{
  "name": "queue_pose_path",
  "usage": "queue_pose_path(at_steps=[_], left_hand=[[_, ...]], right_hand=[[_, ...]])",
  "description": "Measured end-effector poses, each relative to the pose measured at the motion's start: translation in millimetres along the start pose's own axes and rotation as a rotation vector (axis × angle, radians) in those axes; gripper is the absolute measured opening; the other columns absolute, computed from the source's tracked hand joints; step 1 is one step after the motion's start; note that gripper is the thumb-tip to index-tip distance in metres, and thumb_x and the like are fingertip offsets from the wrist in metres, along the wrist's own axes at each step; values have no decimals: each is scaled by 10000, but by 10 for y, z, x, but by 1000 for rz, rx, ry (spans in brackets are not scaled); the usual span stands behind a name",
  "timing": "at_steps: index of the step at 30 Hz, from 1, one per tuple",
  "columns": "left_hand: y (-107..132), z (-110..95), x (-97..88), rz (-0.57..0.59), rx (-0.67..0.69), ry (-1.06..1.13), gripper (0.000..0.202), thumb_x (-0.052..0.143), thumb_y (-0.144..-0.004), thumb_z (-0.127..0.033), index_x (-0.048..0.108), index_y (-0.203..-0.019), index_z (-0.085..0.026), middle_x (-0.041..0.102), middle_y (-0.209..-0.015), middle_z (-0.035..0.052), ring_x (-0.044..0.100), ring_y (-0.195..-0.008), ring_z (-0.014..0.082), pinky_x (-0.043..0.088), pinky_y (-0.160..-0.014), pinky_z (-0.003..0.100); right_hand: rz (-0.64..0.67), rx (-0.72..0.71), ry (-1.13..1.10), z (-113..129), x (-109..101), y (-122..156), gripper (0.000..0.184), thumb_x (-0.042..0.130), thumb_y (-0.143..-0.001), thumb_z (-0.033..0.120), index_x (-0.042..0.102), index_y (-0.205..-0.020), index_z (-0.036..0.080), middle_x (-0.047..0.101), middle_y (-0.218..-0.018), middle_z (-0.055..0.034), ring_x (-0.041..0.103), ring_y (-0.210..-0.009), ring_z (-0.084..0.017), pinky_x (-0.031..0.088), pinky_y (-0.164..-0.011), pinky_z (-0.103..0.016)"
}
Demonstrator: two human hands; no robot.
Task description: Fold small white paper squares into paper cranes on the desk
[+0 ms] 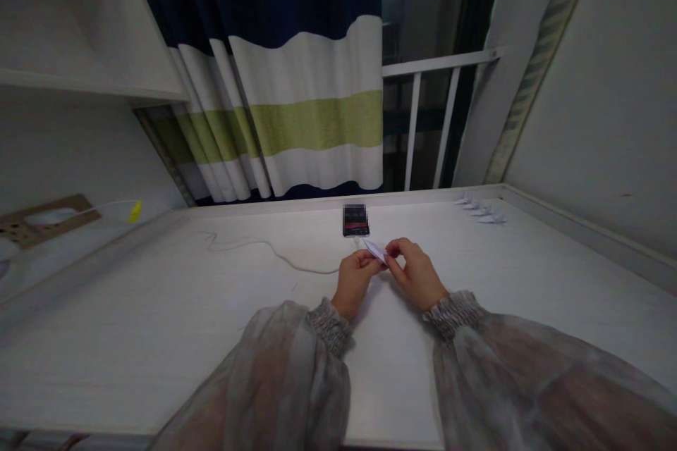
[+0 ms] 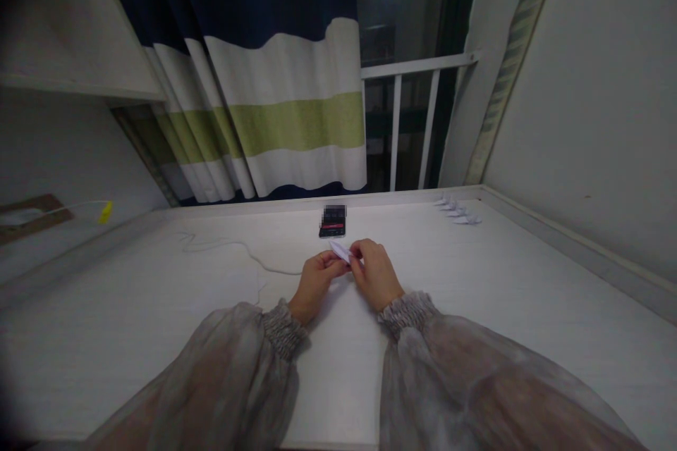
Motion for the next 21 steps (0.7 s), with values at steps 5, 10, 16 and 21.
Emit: queue_pose_path(at_steps=[5, 10, 16, 21], left_hand=[[13, -17, 14, 2, -11, 23, 129, 658, -553, -166, 644, -670, -111, 647, -605, 23, 585, -584, 117, 459, -682, 262], [30, -32, 11, -10, -19, 29, 80, 645, -538, -120, 629, -615, -107, 619, -551, -2, 555, -535, 96, 454, -657, 248], [33, -20, -1, -1, -12, 7, 79, 622, -552, -121, 633, -630, -107, 611, -548, -5, 548, -536, 100, 445, -640, 246], [22, -14, -48, -39, -5, 3, 61, 606, -551, -111, 615, -612, -106, 594, -533, -10, 538, -532, 95, 433, -610, 229]], right_hand=[[12, -12, 8, 16, 4, -3, 74, 449, -748, 155, 518, -758, 178, 553, -718, -47, 506, -685, -171, 394, -649, -302], [53, 46, -37, -24, 46, -6, 56, 466, -730, 152, 516, -716, 174, 539, -698, -38, 508, -671, -165, 405, -639, -298], [81, 81, -107, -44, 73, 0, 69, 476, -727, 163, 525, -679, 171, 534, -676, -31, 514, -653, -160, 420, -619, -294], [60, 15, -193, 26, 36, 4, 70, 501, -738, 180, 570, -736, 167, 557, -722, -39, 533, -699, -159, 438, -654, -291]])
Point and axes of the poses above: each hand's wrist, its own y-axis away from the middle knuckle, its own x-axis out of the palm, z = x × y, the point moved 9 cm from there along -y, towards the middle knuckle
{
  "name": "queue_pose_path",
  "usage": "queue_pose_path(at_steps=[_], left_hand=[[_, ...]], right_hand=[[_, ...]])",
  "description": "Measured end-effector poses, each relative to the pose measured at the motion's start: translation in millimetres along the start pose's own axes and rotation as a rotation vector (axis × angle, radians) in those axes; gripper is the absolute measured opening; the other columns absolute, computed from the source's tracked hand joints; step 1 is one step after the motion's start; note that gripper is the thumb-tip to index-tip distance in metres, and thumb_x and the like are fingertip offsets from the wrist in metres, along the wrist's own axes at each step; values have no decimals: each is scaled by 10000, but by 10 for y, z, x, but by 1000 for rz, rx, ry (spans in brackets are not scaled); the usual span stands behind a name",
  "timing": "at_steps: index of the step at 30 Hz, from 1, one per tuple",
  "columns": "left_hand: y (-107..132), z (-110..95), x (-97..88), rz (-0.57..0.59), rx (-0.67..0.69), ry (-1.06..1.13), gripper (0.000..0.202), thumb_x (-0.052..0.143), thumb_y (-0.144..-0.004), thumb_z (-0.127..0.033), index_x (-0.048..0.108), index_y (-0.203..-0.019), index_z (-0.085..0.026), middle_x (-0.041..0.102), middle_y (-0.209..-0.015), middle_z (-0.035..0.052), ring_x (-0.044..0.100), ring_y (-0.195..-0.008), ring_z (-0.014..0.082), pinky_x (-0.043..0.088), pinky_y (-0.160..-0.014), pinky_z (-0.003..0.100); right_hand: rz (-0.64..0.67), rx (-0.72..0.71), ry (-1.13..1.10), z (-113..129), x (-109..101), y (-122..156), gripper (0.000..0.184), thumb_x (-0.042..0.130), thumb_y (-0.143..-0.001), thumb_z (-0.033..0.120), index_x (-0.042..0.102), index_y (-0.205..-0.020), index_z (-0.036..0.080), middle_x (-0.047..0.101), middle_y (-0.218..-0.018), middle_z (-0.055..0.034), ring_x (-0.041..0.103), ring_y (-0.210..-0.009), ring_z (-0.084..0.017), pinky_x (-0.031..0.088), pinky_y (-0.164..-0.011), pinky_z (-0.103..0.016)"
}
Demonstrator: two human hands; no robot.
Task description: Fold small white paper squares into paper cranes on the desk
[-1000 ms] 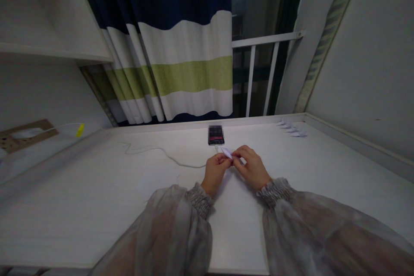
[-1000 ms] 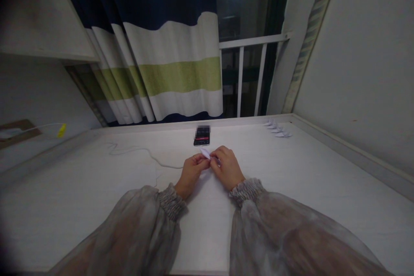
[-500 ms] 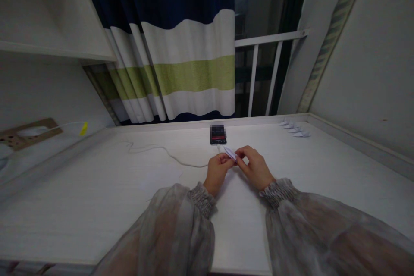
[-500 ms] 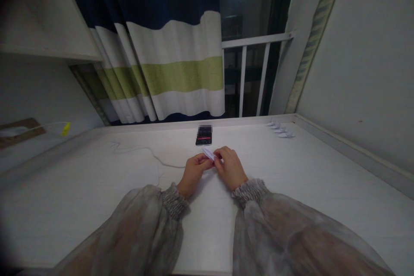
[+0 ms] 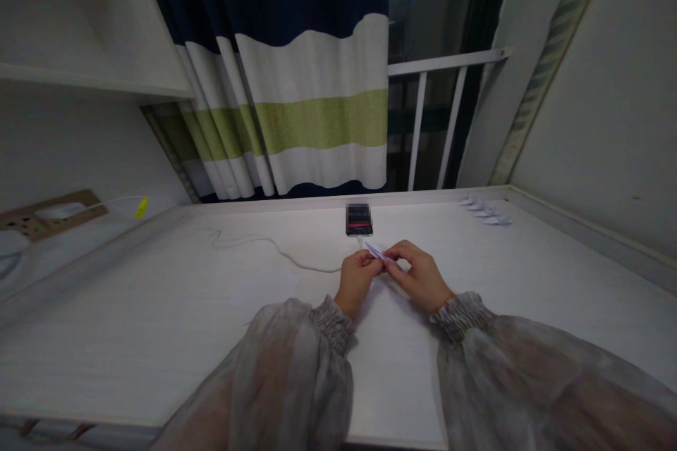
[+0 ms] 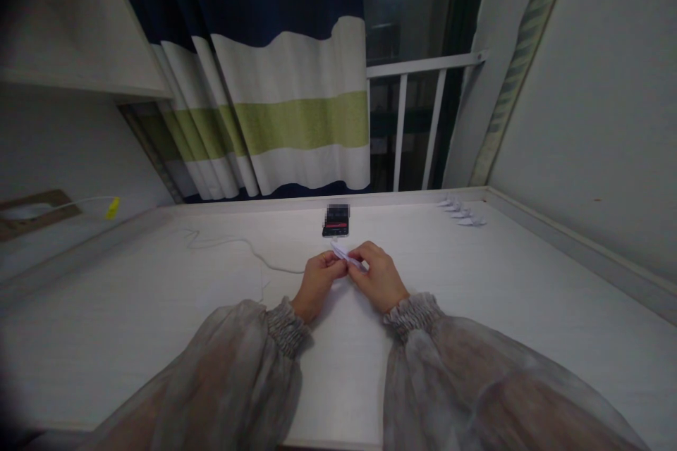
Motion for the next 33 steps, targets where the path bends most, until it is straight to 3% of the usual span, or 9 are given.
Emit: queue_pose_path(at_steps=[11, 18, 25, 33], left_hand=[[20, -38, 0, -19, 10, 37, 66, 630, -547, -123, 565, -542, -113, 569, -502, -32, 517, -493, 72, 427, -597, 219], [-11, -26, 50, 61, 33, 64, 115, 653, -582, -213, 605, -608, -112, 601, -576, -3, 550, -581, 97, 427, -663, 241], [-56, -55, 14, 68, 157, -75, 99, 631, -618, -226, 611, -631, -130, 569, -579, -21, 497, -579, 88, 381, -614, 210], [-58, -71, 10, 51, 187, -188, 48, 574, -652, -170, 575, -624, -132, 520, -558, -33, 459, -551, 78, 368, -578, 208]], right_hand=[[-2, -53, 102, 46, -4, 19, 122, 490, -757, 171, 596, -807, 138, 575, -743, -74, 538, -715, -186, 447, -660, -330], [-38, 12, 77, -17, -46, 11, 121, 484, -761, 183, 600, -773, 152, 592, -716, -57, 553, -690, -172, 449, -654, -311], [-49, 96, 25, -129, -28, 16, 108, 471, -759, 198, 573, -747, 168, 593, -722, -40, 549, -679, -152, 445, -661, -288], [-7, 145, 22, -146, 21, 14, 111, 430, -770, 236, 515, -740, 171, 554, -703, -41, 515, -646, -149, 425, -615, -277]])
Point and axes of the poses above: each hand's wrist, its own y-axis away from the middle knuckle, its own x-axis out of the palm, z = x × y, the point moved 9 cm from there along -y, towards the middle knuckle
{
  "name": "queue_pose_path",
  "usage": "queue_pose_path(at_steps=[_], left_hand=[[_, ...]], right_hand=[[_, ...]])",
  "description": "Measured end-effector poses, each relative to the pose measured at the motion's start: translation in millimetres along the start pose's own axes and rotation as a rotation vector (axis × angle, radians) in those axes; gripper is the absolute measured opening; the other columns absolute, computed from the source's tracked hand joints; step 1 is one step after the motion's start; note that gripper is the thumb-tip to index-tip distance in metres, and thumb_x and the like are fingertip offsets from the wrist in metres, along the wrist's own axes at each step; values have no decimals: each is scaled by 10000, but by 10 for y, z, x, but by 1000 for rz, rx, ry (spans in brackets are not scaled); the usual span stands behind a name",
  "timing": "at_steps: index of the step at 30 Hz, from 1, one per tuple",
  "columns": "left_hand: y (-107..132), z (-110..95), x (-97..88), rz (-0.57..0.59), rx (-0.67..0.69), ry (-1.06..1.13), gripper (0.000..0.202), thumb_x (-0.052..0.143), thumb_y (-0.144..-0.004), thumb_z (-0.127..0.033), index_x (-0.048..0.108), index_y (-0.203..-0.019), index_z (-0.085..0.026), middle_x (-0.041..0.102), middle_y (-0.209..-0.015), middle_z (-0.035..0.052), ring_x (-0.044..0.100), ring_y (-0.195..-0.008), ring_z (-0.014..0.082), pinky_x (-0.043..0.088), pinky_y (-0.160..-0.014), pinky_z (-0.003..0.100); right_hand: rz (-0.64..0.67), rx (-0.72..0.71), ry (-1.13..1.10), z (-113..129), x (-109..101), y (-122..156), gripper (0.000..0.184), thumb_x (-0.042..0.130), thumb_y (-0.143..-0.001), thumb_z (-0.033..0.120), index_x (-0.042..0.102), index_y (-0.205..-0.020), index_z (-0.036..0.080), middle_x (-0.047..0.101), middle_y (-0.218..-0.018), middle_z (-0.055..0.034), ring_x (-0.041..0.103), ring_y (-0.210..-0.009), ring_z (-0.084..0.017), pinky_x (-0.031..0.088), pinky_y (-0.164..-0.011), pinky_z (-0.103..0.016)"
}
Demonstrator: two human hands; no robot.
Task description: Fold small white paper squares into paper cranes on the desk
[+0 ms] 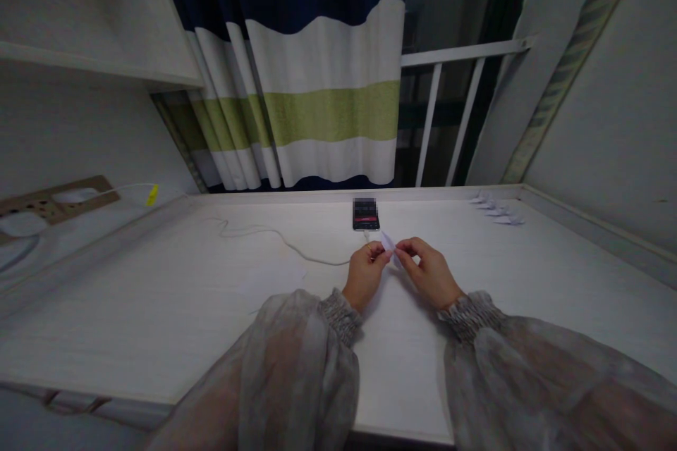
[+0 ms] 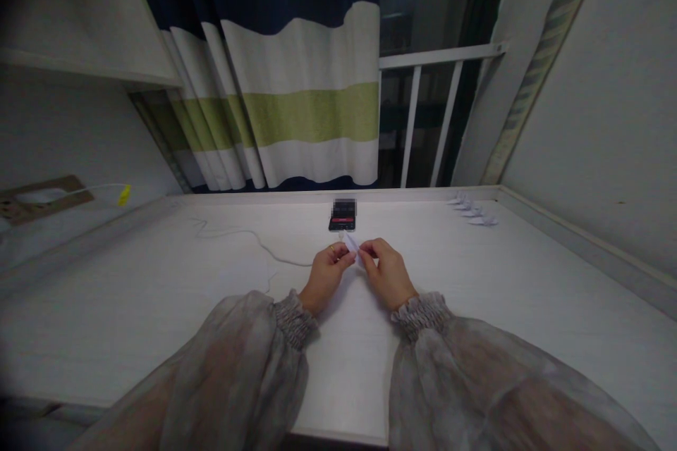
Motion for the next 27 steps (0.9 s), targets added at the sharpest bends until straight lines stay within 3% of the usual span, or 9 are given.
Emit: queue_pose_path(at_steps=[4, 11, 17, 27], left_hand=[[9, 4, -21, -50, -15, 103, 129, 614, -611, -157, 555, -725, -140, 538, -614, -29, 490, -577, 78, 391, -608, 216], [12, 36, 1, -53, -87, 201, 179, 662, -564, -181, 549, -692, -123, 552, -645, -10, 495, -594, 75, 396, -629, 223], [12, -71, -99, -124, 39, 58, 109, 640, -595, -169, 559, -656, -130, 535, -694, -4, 493, -642, 87, 401, -647, 222], [1, -126, -69, -92, 72, 115, 135, 593, -612, -85, 516, -702, -150, 522, -644, -34, 489, -603, 75, 391, -624, 209]], right_hand=[[7, 27, -11, -33, 23, 2, 113, 399, -780, 251, 471, -735, 177, 529, -702, -42, 503, -648, -153, 418, -605, -281], [-2, 47, -51, -74, 26, 14, 116, 378, -793, 268, 453, -771, 182, 524, -732, -44, 504, -679, -159, 421, -641, -294], [3, 55, -104, -66, 17, 19, 120, 410, -789, 279, 477, -782, 180, 553, -725, -32, 517, -671, -150, 424, -639, -282], [-3, 92, -172, -100, 28, 27, 138, 472, -748, 310, 510, -734, 178, 565, -669, -20, 522, -624, -145, 423, -603, -277]])
Point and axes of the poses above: each hand's wrist, its own y-axis away from the middle knuckle, its own x-axis out of the palm, z = x × y, the point moved 9 cm from there along -y, towards the middle knuckle
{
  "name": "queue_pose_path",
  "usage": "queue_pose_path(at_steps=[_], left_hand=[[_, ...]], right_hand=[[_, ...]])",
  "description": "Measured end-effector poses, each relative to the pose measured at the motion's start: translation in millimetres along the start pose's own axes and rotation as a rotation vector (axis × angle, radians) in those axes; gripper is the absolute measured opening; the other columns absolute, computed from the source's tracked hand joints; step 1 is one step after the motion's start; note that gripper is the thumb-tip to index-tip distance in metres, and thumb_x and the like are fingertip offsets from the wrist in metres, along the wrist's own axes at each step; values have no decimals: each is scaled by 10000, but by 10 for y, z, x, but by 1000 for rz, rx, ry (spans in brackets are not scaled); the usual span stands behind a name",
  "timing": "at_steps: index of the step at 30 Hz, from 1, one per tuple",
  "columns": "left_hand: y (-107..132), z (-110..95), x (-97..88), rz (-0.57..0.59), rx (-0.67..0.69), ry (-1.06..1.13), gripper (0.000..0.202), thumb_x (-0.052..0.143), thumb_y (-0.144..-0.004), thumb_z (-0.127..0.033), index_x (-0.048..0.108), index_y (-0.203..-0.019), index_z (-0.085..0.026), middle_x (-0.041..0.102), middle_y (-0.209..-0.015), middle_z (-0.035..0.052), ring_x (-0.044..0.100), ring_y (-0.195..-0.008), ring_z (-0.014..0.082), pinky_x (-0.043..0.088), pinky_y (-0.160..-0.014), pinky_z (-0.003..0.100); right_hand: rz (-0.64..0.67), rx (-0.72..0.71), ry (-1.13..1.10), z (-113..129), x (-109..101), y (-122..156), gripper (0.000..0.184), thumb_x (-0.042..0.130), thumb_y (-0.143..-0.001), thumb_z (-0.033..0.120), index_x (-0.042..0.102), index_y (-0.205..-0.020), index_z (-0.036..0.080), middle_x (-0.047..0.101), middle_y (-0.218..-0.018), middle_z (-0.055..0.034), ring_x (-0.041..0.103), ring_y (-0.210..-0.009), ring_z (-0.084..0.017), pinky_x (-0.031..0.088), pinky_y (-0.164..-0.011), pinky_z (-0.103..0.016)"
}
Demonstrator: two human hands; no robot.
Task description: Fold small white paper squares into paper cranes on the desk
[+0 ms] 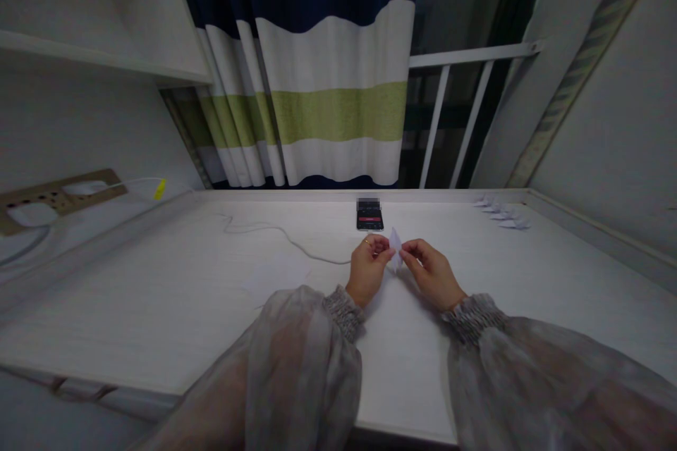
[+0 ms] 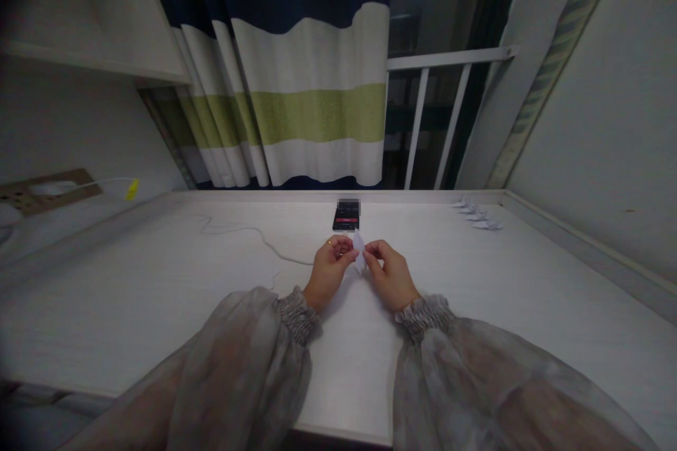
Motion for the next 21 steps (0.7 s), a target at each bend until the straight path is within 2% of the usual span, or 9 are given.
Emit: queue_pose_path(at_steps=[5, 9, 13, 21], left_hand=[[-20, 28, -7, 16, -9, 31, 209, 597, -582, -50, 508, -742, -150, 516, -636, -41, 477, -587, 63, 375, -609, 194], [-19, 127, 19, 33, -111, 107, 242, 640, -541, -77, 511, -736, -139, 530, -613, -41, 476, -566, 62, 370, -597, 200], [2, 198, 31, 35, -192, 135, 190, 666, -525, -123, 529, -656, -121, 528, -590, -39, 469, -552, 59, 365, -595, 208], [7, 151, 40, 17, -155, 151, 140, 631, -555, -111, 522, -639, -130, 525, -590, -45, 470, -552, 54, 367, -593, 200]], right_hand=[[22, 89, -105, -67, 32, 3, 179, 485, -719, 351, 508, -696, 174, 515, -614, 1, 485, -575, -132, 401, -549, -259], [11, 161, -192, -103, 28, 6, 206, 495, -695, 377, 507, -687, 171, 497, -583, 15, 461, -533, -120, 386, -506, -248], [-8, 182, -235, -116, 12, 6, 202, 528, -667, 375, 512, -662, 174, 504, -566, 19, 459, -527, -117, 392, -509, -247], [-33, 195, -224, -126, -2, 1, 178, 533, -669, 354, 524, -649, 177, 522, -561, 14, 479, -538, -122, 407, -518, -252]])
Point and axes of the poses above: each hand's wrist, its own y-axis away from the middle knuckle, its own x-axis out of the palm, z = x × y, the point moved 9 cm from there along -y, towards the middle knuckle
